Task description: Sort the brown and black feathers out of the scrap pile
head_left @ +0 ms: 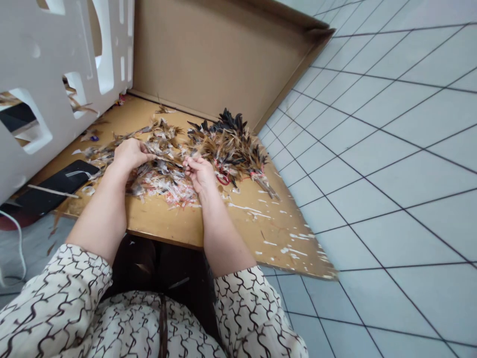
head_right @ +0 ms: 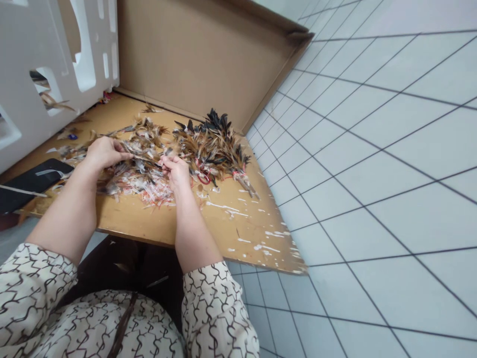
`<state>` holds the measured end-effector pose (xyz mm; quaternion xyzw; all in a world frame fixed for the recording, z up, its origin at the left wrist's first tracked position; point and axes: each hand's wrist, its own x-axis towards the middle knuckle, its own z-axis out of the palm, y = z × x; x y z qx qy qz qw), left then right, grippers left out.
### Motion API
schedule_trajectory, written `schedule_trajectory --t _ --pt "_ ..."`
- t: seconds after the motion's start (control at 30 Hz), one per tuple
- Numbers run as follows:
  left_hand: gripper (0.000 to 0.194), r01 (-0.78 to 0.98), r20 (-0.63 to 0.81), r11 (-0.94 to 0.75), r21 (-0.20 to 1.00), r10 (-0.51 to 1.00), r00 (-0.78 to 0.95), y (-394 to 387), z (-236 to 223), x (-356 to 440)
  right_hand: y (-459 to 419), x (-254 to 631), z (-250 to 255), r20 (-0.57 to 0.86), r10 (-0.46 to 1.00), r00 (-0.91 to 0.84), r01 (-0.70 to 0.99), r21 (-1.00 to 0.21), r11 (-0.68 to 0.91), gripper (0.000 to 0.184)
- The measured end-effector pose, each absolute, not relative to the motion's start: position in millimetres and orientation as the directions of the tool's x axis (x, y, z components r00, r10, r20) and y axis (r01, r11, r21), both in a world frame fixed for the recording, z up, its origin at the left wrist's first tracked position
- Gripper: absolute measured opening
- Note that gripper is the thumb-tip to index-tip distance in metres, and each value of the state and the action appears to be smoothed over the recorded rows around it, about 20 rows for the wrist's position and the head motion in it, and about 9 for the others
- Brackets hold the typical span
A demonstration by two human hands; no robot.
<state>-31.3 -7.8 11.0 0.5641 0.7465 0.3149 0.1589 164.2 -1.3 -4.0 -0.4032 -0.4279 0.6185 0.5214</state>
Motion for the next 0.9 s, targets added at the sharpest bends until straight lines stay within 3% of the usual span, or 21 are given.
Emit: schedule_trajectory --t 0.23,0.33,0.4,0.53,0.67,0.9 --pt "0.023 0.833 0.059 0.105 0.543 0.985 -0.163 -5.4 4.2 -30.6 -3.9 161.4 -2.2 -0.063 0.989 -0.134 -0.299 -0.949 -0.101 0.011" --pt "0.019 0.798 0.070 0.113 0.592 0.979 -0.190 -7.7 7.6 -26.4 -3.7 161.2 -2.4 -0.066 0.988 -0.138 -0.300 -0.948 -0.105 0.011" --pt "0.018 0.685 0.105 0.090 0.723 0.966 -0.237 -9.1 10.9 -24.6 -3.5 161.0 -2.6 -0.063 0.987 -0.145 -0.303 -0.947 -0.105 0.011" --pt "0.016 0.283 0.146 -0.043 0.958 0.925 -0.352 -10.5 16.6 -20.0 -4.0 160.1 -3.3 -0.059 0.984 -0.171 -0.300 -0.948 -0.109 0.011" --pt "0.015 0.050 0.178 -0.171 0.984 0.937 -0.300 -11.3 17.6 -10.1 -6.7 158.8 -3.6 -0.025 0.975 -0.221 -0.306 -0.948 -0.094 0.013" --pt "0.018 -0.012 0.221 -0.224 0.975 0.968 -0.119 -18.0 15.2 11.7 -12.0 156.5 -2.0 0.019 0.941 -0.339 -0.303 -0.949 -0.090 0.018"
